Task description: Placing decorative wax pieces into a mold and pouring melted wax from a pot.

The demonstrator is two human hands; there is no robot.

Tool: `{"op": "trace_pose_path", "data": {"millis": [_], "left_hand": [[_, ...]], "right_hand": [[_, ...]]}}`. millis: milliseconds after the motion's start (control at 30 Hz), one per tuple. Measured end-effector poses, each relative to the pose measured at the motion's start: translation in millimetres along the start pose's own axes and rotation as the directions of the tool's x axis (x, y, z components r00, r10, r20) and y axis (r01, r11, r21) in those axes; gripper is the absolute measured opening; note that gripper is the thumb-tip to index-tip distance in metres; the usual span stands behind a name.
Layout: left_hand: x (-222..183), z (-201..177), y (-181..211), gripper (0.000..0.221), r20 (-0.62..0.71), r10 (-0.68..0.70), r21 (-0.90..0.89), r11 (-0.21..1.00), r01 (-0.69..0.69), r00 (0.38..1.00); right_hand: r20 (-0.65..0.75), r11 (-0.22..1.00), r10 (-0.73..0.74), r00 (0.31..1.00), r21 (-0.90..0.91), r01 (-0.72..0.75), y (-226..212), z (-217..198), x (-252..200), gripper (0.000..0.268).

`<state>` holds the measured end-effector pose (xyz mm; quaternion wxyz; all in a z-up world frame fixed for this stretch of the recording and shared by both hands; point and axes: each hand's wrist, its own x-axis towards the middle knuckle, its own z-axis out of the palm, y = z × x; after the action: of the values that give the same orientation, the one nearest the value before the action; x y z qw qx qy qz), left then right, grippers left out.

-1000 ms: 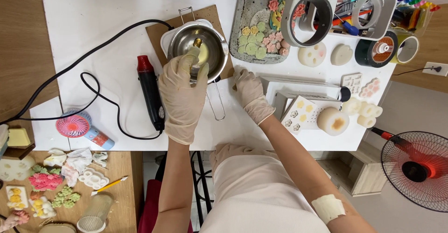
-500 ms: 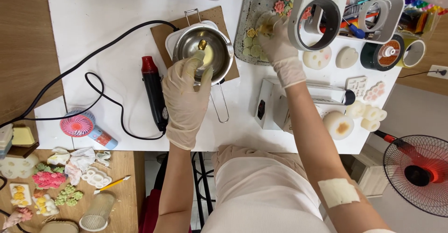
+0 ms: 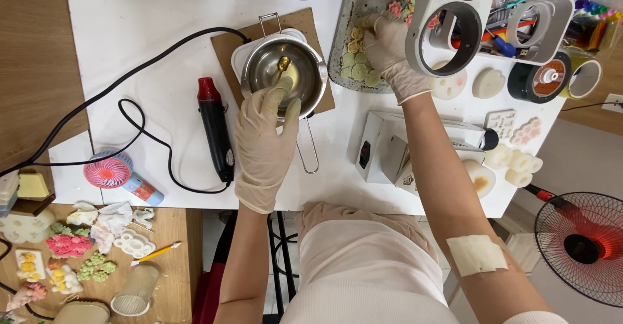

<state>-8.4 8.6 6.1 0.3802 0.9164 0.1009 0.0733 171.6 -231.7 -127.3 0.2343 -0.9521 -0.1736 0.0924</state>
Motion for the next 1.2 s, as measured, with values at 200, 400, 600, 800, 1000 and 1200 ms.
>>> {"op": "trace_pose_path", "data": {"millis": [200, 400, 600, 800, 1000, 1200], "left_hand": [[3, -5, 3, 0.03, 0.022, -0.026, -0.024, 0.999, 0.026, 0.999], [-2, -2, 3, 0.03, 0.0, 0.002, 0.024, 1.0, -0.002, 1.0], [-7, -2, 11, 0.031, 0.006, 0.001, 0.024, 1.0, -0.001, 1.0], [-15, -2, 18, 0.031, -0.032, 0.086, 0.031, 0.996, -0.085, 0.996], [-25, 18, 47, 0.025, 0.059, 0.135, 0.005, 0.991, -0.135, 0.989], [-68, 69, 82, 0.042, 0.196, 0.171, 0.07, 0.98, -0.187, 0.966]], "right_hand": [[-0.058, 0.995, -0.094, 0.994, 0.028, 0.096, 3, 7, -3, 0.022], [-0.016, 0.99, -0.121, 0.993, -0.071, 0.12, -23, -21, -4, 0.032], [0.006, 0.974, -0.222, 0.975, -0.054, 0.222, -11, -16, 2, 0.037], [0.002, 0.973, -0.203, 0.979, -0.11, 0.202, -17, -44, -21, 0.029], [0.068, 0.925, -0.272, 0.96, -0.257, 0.28, -6, -85, -75, 0.027], [0.008, 0.985, -0.167, 0.986, 0.043, 0.167, -24, -150, -149, 0.029]]}}
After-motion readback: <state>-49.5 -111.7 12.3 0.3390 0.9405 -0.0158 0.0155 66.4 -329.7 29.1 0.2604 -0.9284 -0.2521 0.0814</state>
